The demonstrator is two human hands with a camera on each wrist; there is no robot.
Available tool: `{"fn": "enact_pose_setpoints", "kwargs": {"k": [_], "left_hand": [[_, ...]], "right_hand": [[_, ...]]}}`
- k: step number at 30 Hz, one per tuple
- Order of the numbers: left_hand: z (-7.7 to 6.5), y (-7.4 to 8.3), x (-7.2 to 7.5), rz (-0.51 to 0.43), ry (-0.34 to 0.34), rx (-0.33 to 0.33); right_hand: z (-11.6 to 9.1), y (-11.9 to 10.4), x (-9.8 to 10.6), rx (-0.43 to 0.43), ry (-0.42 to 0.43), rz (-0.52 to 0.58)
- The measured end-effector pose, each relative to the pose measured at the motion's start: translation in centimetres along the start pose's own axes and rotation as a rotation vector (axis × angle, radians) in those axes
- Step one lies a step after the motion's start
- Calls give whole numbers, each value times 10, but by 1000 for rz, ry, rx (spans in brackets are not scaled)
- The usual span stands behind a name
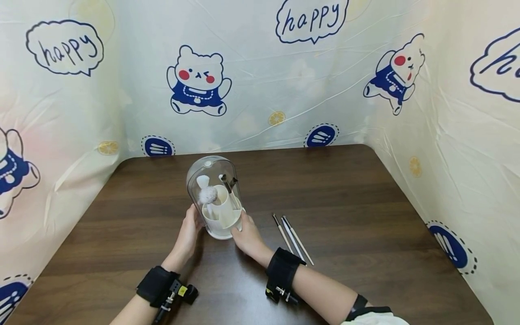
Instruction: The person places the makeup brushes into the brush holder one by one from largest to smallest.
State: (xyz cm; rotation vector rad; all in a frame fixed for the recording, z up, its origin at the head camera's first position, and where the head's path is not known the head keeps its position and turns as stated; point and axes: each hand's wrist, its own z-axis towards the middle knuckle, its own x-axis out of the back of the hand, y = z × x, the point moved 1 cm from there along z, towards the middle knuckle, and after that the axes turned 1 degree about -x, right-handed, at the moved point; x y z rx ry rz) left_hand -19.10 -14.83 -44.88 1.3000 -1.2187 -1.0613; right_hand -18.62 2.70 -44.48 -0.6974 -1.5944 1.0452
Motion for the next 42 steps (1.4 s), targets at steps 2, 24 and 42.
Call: {"fn": "enact_pose_setpoints", "kwargs": {"k": [2,24,42], "left_hand": [[0,0,0,-6,1,-6],[1,-3,1,-3,14,23],[0,-2,1,-9,12,9]], "right_hand": [[1,0,0,-4,-6,-4],[1,-6,-4,-114,-56,204],[-6,-10,-4,-105,-102,200]]}}
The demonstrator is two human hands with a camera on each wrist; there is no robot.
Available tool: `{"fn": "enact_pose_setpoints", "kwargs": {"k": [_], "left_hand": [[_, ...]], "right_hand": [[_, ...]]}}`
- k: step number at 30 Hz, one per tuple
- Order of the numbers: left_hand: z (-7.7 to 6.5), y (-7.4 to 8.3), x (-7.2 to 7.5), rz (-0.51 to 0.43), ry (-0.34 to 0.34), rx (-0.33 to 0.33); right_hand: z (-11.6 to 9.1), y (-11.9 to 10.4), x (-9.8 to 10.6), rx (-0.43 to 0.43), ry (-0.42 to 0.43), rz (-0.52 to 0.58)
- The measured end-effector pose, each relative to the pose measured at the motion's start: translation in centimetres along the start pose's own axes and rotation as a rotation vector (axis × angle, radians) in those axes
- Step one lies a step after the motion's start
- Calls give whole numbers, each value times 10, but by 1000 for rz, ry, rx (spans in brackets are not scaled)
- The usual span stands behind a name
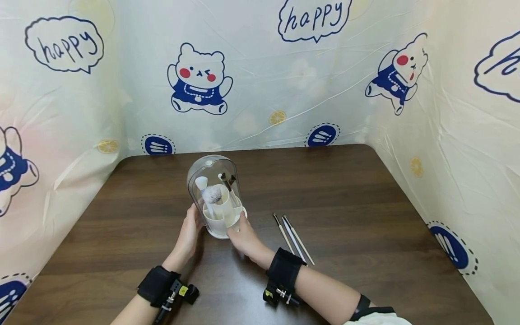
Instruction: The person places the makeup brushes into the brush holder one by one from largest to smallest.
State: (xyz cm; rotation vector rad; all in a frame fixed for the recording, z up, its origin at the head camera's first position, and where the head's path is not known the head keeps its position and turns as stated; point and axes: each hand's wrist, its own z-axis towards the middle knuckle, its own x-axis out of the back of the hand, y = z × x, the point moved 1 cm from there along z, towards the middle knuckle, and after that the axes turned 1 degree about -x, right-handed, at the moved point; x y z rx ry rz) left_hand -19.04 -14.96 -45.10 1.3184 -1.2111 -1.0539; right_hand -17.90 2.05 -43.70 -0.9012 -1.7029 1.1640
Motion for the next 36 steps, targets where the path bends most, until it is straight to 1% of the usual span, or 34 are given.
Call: {"fn": "enact_pose_setpoints", "kwargs": {"k": [5,12,16,22,27,31,34,36], "left_hand": [[1,0,0,2,-4,0],[2,0,-2,-6,-6,-38],[2,0,-2,-5,-4,-36],[2,-1,-2,-8,3,-21],[2,-1,-2,-10,5,-14],[2,-1,-2,-12,7,-12],[2,-1,-2,-9,6,-12],[2,-1,-2,-8,2,-14]], "right_hand": [[2,0,0,10,1,13],[2,-1,1,20,-7,9],[2,-2,2,26,-12,11],[1,-1,5,8,-15,-11],[1,-3,12,7,9,-24],[3,-4,19,-19,17,-34],[6,-4,25,-25,40,-68],[9,-3,31,-10,68,-104]]}}
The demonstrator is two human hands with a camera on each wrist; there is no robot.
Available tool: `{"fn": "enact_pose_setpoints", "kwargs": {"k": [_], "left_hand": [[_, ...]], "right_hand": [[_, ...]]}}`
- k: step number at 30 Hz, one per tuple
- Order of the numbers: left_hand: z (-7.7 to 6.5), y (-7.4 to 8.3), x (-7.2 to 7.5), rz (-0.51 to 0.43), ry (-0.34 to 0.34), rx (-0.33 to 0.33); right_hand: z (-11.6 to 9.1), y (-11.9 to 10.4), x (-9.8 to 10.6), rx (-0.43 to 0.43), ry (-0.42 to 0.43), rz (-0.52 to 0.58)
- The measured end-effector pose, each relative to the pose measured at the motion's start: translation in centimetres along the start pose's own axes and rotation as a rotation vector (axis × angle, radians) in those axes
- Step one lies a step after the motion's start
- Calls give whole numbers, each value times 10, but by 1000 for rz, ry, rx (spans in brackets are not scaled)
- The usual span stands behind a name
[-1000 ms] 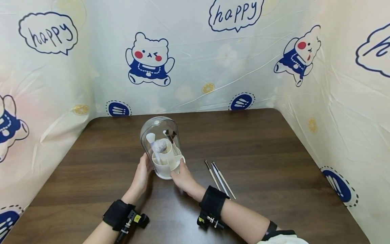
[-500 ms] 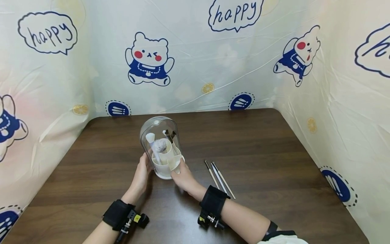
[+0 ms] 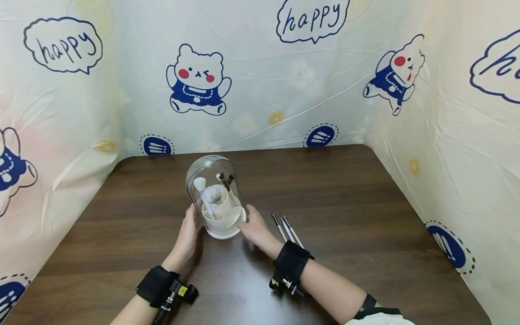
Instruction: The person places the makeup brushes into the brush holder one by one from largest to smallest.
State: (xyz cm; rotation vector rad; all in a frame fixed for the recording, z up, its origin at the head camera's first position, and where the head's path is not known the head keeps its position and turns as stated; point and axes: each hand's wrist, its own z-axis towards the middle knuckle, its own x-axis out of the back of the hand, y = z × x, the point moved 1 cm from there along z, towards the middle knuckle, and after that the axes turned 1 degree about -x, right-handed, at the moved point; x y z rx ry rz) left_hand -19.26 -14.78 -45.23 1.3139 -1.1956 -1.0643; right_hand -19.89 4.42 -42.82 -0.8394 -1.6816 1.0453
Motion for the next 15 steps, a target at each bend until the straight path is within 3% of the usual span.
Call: {"fn": "enact_pose_setpoints", "kwargs": {"k": [8,15], "left_hand": [[0,0,0,3,-8,1],[1,0,0,0,2,-3]], "right_hand": [[17,10,38,27,136,-195],[25,29,76,-7,149,-346]]}}
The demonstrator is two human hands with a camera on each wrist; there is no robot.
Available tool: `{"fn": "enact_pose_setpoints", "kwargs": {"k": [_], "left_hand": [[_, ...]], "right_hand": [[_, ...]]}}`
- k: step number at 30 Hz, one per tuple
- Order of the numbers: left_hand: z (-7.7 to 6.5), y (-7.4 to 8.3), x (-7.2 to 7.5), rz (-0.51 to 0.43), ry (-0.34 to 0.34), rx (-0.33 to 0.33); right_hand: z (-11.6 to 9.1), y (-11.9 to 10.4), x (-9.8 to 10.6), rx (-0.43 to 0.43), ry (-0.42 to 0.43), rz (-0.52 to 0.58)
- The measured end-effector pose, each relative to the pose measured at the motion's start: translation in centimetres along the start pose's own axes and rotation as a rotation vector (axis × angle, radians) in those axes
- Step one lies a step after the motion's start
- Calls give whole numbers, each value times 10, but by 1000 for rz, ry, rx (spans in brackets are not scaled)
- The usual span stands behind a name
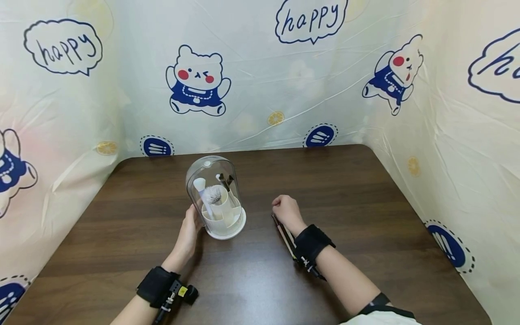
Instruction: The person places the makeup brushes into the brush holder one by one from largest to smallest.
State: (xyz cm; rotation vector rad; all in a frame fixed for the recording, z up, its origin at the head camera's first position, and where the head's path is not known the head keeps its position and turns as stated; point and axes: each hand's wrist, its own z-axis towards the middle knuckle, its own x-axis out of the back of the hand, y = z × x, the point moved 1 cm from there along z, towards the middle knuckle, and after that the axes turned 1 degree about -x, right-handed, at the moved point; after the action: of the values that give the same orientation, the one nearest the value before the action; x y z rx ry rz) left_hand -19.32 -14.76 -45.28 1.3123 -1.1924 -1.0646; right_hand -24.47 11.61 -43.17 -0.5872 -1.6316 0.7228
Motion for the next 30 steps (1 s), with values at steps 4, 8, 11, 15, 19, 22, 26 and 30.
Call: {"fn": "enact_pose_setpoints", "kwargs": {"k": [4,8,11,15,19,22,26,30], "left_hand": [[-1,0,0,2,-3,3],[0,0,0,1,0,7],[1,0,0,-5,7,1],[1,0,0,-3,8,-7],[0,0,0,7,-2,-7],[0,0,0,7,-3,-3],[0,1,-1,0,3,5],[0,1,-1,-2,6,5]], "right_hand": [[2,12,9,-19,-28,-76],[2,15,16,-21,-63,-155],[2,17,19,-29,-95,-187],[1,19,21,-50,-113,-224],[3,22,21,-82,-117,-257],[3,24,20,-103,-122,-258],[2,25,18,-102,-121,-248],[2,25,18,-91,-103,-261]]}}
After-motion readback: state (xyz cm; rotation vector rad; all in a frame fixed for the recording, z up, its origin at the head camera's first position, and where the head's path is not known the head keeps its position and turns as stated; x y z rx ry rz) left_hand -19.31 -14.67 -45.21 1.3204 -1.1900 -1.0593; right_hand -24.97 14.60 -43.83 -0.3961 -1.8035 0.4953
